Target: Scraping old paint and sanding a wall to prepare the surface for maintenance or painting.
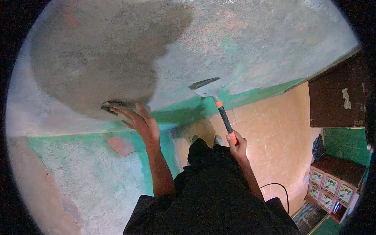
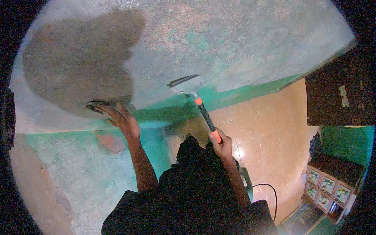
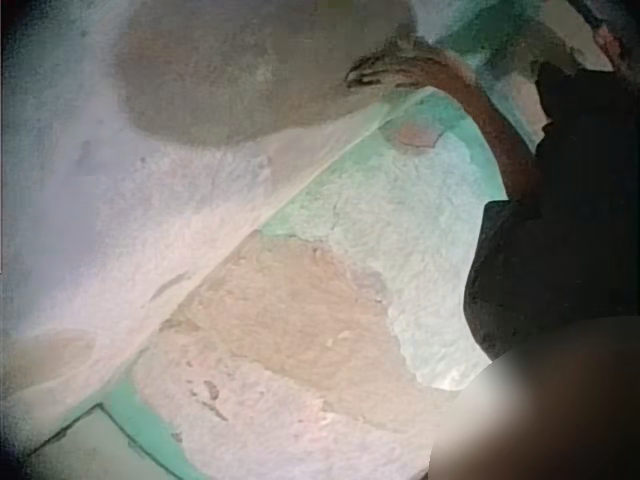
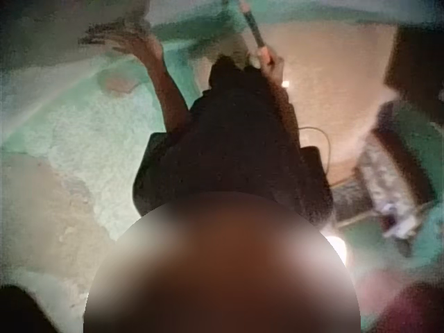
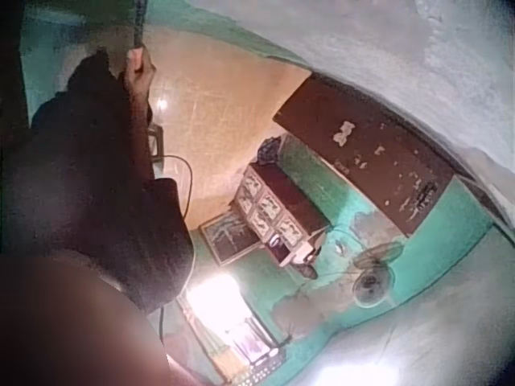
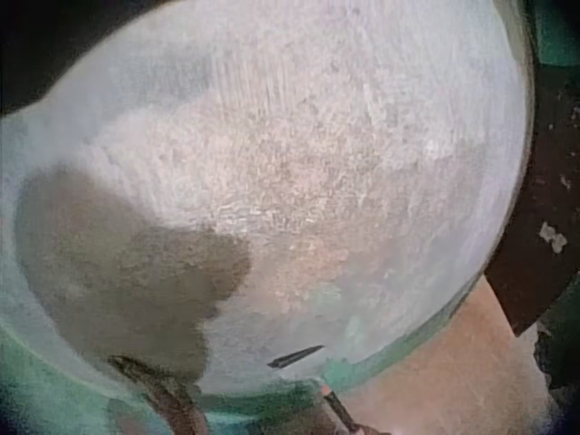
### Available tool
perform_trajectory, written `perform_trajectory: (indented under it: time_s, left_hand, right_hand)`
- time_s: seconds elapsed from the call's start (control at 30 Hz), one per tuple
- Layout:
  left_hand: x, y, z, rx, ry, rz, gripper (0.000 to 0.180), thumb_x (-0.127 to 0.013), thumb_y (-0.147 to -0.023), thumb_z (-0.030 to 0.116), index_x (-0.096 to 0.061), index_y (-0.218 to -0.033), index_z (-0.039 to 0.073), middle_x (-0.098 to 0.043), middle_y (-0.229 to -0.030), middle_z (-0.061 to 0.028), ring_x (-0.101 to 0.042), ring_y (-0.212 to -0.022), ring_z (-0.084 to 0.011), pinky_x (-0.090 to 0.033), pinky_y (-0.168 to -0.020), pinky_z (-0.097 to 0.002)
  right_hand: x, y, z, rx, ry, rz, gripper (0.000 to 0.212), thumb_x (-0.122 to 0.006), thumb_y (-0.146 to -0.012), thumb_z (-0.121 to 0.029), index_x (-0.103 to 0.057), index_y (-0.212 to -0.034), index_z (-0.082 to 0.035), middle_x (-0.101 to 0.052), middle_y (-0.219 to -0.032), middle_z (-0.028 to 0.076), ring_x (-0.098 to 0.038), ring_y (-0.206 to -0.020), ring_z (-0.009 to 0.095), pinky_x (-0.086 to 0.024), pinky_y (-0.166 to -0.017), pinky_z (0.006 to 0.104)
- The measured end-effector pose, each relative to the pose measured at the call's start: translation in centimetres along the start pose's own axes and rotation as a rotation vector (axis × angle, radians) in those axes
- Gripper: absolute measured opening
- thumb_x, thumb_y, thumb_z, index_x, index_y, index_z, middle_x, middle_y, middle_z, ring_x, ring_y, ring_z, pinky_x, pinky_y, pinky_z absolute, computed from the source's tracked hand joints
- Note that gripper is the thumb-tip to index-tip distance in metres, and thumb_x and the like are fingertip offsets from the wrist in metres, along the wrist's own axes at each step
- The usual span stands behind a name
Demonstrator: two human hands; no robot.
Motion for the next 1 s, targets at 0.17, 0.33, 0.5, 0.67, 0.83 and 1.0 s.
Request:
perform_trajectory:
  time_s: [0.17, 0.33, 0.5, 0.67, 0.83, 1.0]
  left_hand:
    - [0.2, 0.0, 0.5, 0.009, 0.033, -0.007, 0.075, -0.028, -0.101, 0.046, 0.007, -0.15, 0.002, 0.01, -0.158, -0.0181, 0.003, -0.146, -0.0348, 0.001, -0.112, -0.0586]
    - [0.1, 0.1, 0.4, 0.016, 0.042, -0.01, 0.075, -0.029, -0.101, 0.046, 0.007, -0.15, 0.002, 0.01, -0.158, -0.0184, 0.003, -0.146, -0.035, 0.001, -0.112, -0.0588]
    - [0.4, 0.1, 0.9, -0.03, 0.033, 0.006, 0.075, -0.028, -0.101, 0.045, 0.007, -0.15, 0.001, 0.01, -0.157, -0.0184, 0.004, -0.146, -0.0346, 0.001, -0.112, -0.0592]
    - [0.4, 0.1, 0.2, -0.023, 0.022, -0.016, 0.075, -0.029, -0.101, 0.045, 0.008, -0.15, 0.001, 0.01, -0.157, -0.0188, 0.003, -0.146, -0.0337, 0.0, -0.112, -0.059]
    - [0.3, 0.1, 1.2, 0.007, 0.04, -0.018, 0.076, -0.03, -0.101, 0.045, 0.008, -0.15, 0.001, 0.011, -0.157, -0.0189, 0.003, -0.146, -0.0341, 0.001, -0.112, -0.0591]
    - [0.5, 0.2, 1.3, -0.002, 0.071, 0.01, 0.078, -0.026, -0.099, 0.054, 0.008, -0.151, 0.007, 0.009, -0.158, -0.0147, 0.005, -0.146, -0.0323, 0.001, -0.113, -0.0578]
  right_hand:
    - [0.0, -0.4, 1.0, 0.037, 0.016, 0.005, 0.025, -0.065, -0.09, -0.016, -0.062, -0.109, 0.001, -0.045, -0.063, -0.005, -0.041, -0.059, 0.003, -0.034, -0.052, 0.0213]
    - [-0.2, -0.6, 0.6, 0.08, 0.032, 0.017, 0.024, -0.065, -0.09, -0.015, -0.062, -0.107, 0.001, -0.045, -0.063, -0.005, -0.041, -0.058, 0.003, -0.034, -0.051, 0.0215]
    - [-0.3, -0.9, 0.2, 0.077, 0.054, 0.008, 0.023, -0.065, -0.09, -0.015, -0.062, -0.106, 0.001, -0.045, -0.063, -0.006, -0.04, -0.059, 0.003, -0.032, -0.051, 0.0213]
    - [-0.5, -0.2, 0.9, 0.057, -0.026, -0.017, 0.022, -0.064, -0.091, -0.015, -0.062, -0.107, 0.0, -0.045, -0.064, -0.007, -0.039, -0.059, 0.002, -0.031, -0.051, 0.0207]
    - [-0.4, -0.2, 1.1, 0.031, 0.001, -0.015, 0.022, -0.063, -0.092, -0.016, -0.061, -0.107, 0.0, -0.043, -0.064, -0.008, -0.038, -0.059, 0.002, -0.031, -0.051, 0.0207]
    - [-0.6, 0.0, 1.1, 0.026, -0.017, -0.014, 0.02, -0.061, -0.092, -0.015, -0.061, -0.106, 0.0, -0.042, -0.064, -0.008, -0.037, -0.058, 0.002, -0.03, -0.05, 0.0211]
Point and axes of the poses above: each hand's wrist, its own y-axis away from the middle knuckle, its own x-axis out of the back of the hand, z = x × y, the point moved 3 cm from there along -y, towards the middle knuckle
